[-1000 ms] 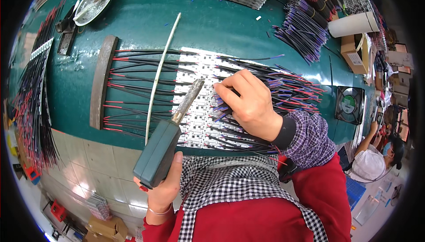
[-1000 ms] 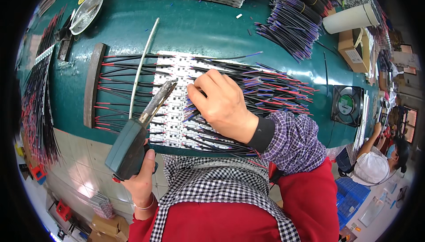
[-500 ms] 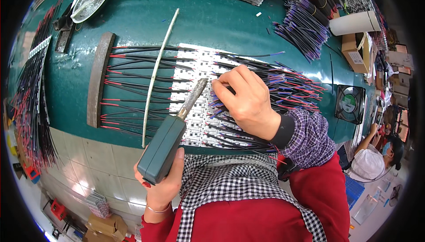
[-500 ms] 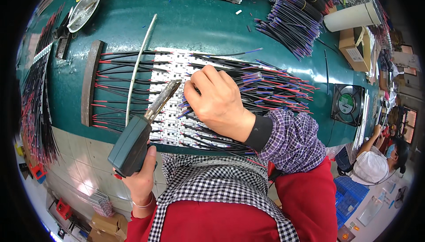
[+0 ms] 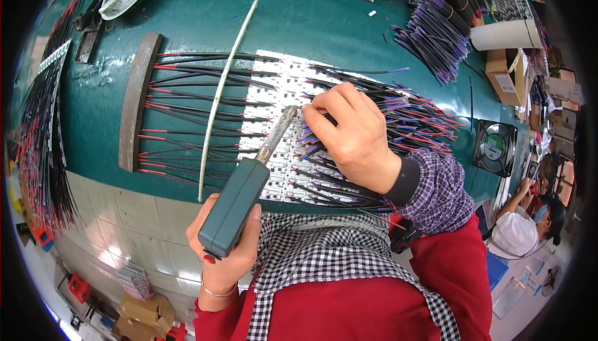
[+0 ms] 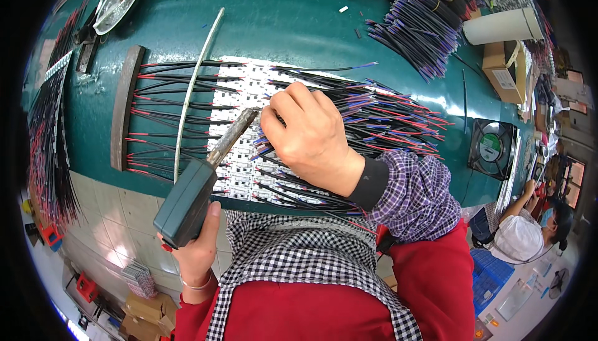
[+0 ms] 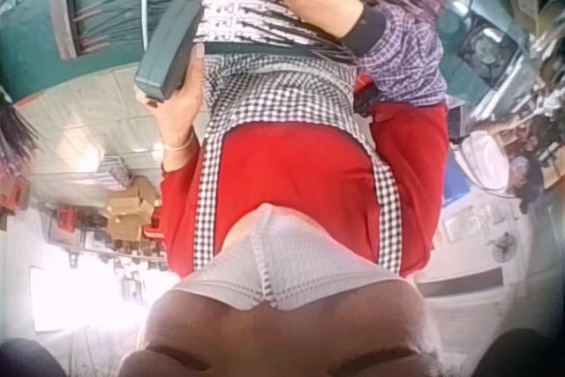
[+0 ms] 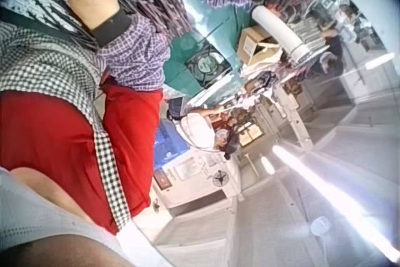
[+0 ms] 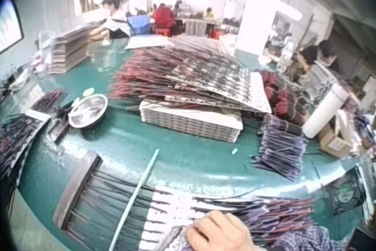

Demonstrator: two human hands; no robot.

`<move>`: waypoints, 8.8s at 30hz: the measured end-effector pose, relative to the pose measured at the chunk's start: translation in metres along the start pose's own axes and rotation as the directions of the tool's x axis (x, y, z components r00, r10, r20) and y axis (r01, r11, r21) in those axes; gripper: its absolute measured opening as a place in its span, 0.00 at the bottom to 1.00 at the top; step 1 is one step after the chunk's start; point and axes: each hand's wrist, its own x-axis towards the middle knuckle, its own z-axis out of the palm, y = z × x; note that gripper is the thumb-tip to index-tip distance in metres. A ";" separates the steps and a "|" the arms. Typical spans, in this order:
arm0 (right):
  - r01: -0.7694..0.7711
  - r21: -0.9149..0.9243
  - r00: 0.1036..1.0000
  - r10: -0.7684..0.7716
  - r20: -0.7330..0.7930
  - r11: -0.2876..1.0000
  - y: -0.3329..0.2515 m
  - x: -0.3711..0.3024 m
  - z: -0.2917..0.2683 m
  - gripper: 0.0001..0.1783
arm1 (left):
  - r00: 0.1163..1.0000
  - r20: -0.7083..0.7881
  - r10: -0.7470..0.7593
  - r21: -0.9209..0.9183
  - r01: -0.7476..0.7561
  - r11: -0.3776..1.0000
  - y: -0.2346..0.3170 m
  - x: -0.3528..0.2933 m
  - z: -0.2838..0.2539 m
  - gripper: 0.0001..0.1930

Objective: The person aligns wires onto circuit board strips by hand and solders the wire connections onto the boards using a handheld soldering tool.

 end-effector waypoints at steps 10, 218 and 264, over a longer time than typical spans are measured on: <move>-0.048 0.009 0.996 0.047 0.071 0.999 -0.005 0.001 -0.006 0.16 | 0.999 0.010 0.044 0.028 -0.045 0.999 -0.001 0.001 0.001 0.08; 0.113 0.061 0.993 -0.114 0.005 0.992 -0.025 -0.019 -0.009 0.13 | 0.999 -0.040 -0.037 0.009 0.037 0.999 -0.007 -0.051 -0.002 0.10; -0.010 0.026 0.997 0.008 0.083 1.000 -0.035 -0.032 -0.015 0.18 | 0.981 -0.140 0.131 0.030 -0.128 0.991 -0.029 -0.073 -0.006 0.14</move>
